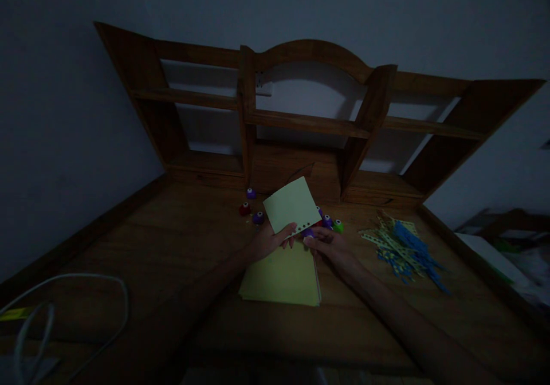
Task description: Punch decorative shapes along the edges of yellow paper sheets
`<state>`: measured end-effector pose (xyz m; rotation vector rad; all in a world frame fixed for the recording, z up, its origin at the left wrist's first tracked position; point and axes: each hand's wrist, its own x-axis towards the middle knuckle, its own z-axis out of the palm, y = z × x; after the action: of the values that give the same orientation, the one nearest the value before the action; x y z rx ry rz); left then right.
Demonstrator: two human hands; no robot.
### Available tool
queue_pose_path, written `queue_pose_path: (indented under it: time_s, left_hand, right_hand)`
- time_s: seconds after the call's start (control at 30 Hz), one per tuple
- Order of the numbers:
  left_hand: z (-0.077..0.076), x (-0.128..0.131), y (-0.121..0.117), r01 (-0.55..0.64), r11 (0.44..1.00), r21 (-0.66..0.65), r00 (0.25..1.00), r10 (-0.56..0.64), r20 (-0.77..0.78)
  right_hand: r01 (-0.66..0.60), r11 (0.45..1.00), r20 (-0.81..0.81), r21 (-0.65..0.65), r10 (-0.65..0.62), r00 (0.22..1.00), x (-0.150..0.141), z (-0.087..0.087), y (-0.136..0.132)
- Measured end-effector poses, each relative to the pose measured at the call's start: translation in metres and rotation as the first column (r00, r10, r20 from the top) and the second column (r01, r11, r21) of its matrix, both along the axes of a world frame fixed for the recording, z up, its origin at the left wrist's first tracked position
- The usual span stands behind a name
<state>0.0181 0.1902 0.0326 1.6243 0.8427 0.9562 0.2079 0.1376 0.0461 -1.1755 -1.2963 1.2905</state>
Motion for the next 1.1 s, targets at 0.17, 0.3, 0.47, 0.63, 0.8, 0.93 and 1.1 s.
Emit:
queue_pose_path:
  time_s: [0.17, 0.3, 0.47, 0.63, 0.8, 0.93, 1.1]
  left_hand:
    - [0.001, 0.001, 0.004, 0.006, 0.999, 0.054, 0.999, -0.008, 0.034]
    - [0.001, -0.001, 0.01, -0.055, 0.995, 0.089, 0.998, 0.054, 0.016]
    - [-0.001, -0.006, 0.018, -0.18, 0.976, 0.122, 0.984, 0.18, 0.011]
    - [-0.005, -0.012, 0.025, -0.309, 0.947, 0.082, 0.949, 0.313, -0.036]
    - [-0.004, -0.016, 0.028, -0.378, 0.926, 0.002, 0.921, 0.376, -0.102]
    - [0.0, -0.015, 0.025, -0.393, 0.919, 0.015, 0.915, 0.392, -0.092]
    - [0.003, -0.013, 0.023, -0.385, 0.923, -0.006, 0.919, 0.382, -0.098]
  right_hand:
    - [0.013, 1.0, -0.009, 0.011, -0.013, 1.0, 0.001, -0.005, 0.003]
    - [0.084, 0.995, 0.004, 0.054, -0.084, 0.996, 0.006, -0.01, 0.009]
    - [0.155, 0.926, 0.277, 0.345, -0.258, 0.926, 0.021, -0.003, 0.01]
    - [0.047, 0.852, 0.534, 0.522, -0.369, 0.761, 0.035, 0.0, 0.015]
    - [-0.006, 0.834, 0.597, 0.552, -0.39, 0.701, 0.034, -0.001, 0.014]
    - [-0.044, 0.832, 0.639, 0.554, -0.391, 0.662, 0.03, 0.0, 0.011]
    - [-0.114, 0.838, 0.703, 0.534, -0.366, 0.61, 0.028, 0.0, 0.007]
